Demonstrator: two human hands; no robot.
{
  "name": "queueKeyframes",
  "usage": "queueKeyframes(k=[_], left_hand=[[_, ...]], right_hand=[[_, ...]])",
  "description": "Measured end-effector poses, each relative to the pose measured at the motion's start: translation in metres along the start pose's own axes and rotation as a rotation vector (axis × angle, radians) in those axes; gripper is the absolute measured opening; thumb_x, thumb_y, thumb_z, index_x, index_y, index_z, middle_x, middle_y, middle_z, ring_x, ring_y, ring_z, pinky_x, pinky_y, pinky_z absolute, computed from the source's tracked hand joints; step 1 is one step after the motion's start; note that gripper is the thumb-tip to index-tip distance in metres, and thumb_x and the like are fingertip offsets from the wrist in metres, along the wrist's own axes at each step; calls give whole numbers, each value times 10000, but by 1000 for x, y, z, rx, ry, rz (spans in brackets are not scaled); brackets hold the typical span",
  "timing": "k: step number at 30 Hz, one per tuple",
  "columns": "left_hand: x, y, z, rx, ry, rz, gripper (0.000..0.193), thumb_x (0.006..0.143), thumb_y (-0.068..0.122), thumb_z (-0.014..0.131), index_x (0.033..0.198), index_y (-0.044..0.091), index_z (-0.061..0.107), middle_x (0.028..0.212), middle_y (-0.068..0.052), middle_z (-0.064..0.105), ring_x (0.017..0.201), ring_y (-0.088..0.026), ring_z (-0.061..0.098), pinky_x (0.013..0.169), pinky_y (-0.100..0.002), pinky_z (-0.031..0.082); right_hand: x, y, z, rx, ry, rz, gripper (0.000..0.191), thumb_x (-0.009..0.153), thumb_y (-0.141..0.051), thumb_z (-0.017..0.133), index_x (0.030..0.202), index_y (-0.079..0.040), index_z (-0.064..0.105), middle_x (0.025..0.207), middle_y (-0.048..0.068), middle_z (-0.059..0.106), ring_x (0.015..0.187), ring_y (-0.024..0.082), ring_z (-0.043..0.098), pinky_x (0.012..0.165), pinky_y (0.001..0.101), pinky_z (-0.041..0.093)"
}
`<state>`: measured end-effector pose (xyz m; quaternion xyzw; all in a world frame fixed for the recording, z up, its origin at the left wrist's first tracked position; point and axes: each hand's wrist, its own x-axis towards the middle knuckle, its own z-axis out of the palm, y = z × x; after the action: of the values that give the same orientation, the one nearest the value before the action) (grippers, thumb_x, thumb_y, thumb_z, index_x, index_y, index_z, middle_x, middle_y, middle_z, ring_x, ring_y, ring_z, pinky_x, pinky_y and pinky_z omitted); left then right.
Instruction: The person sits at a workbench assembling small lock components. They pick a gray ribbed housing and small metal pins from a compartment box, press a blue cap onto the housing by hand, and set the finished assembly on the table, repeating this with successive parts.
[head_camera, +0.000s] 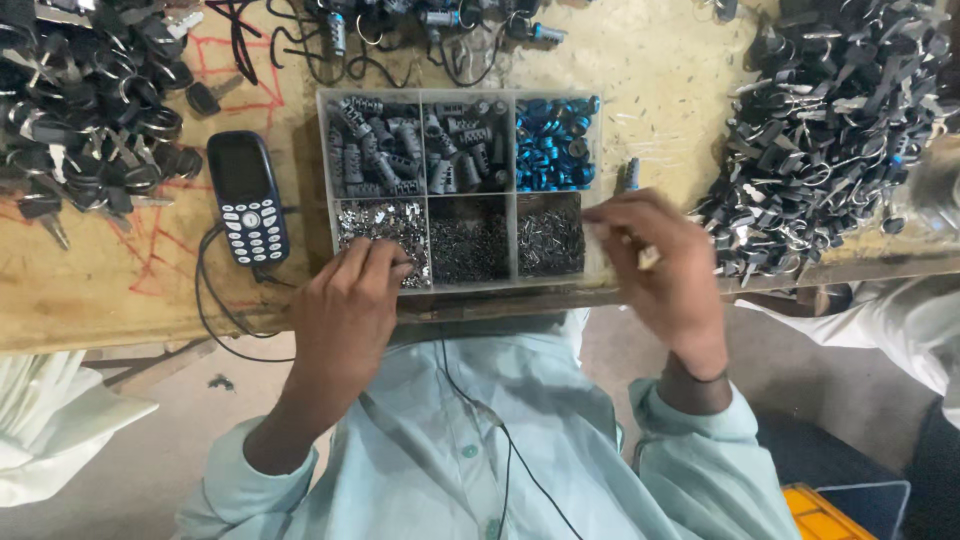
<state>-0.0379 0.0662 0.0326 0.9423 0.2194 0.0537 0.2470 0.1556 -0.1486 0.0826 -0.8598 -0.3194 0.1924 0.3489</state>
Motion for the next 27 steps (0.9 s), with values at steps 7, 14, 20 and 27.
queueKeyframes(k=[7,14,20,27], left_hand=[[-1,-2,1,-5,64,48,109,923,146,710,960,94,621,925,-85,625,855,-292,689,683,-433,543],[-3,-3,12,-79,105,45,159,939,174,713,960,91,579,917,-77,627,836,-294,690,667,-433,543],[0,-7,10,-323,140,40,169,923,65,708,976,54,548,888,-92,632,779,-287,680,667,-414,540],[-4,-2,2,-610,142,-39,193,913,19,724,1079,31,627,937,-95,682,795,-212,722,676,-334,573]], right_hand=[[29,-13,75,-423,-267,-505,156,899,-177,681,952,-63,587,921,89,554,879,293,618,590,441,486],[30,-7,78,-455,-280,-465,183,896,-227,702,959,-82,610,912,88,566,843,295,640,596,453,493],[27,-11,67,-292,-263,-379,136,938,-168,692,1024,-73,644,957,101,608,834,330,657,619,450,504],[19,-7,60,-5,-227,-178,131,925,-76,730,1049,-50,695,948,93,630,728,250,653,626,342,521]])
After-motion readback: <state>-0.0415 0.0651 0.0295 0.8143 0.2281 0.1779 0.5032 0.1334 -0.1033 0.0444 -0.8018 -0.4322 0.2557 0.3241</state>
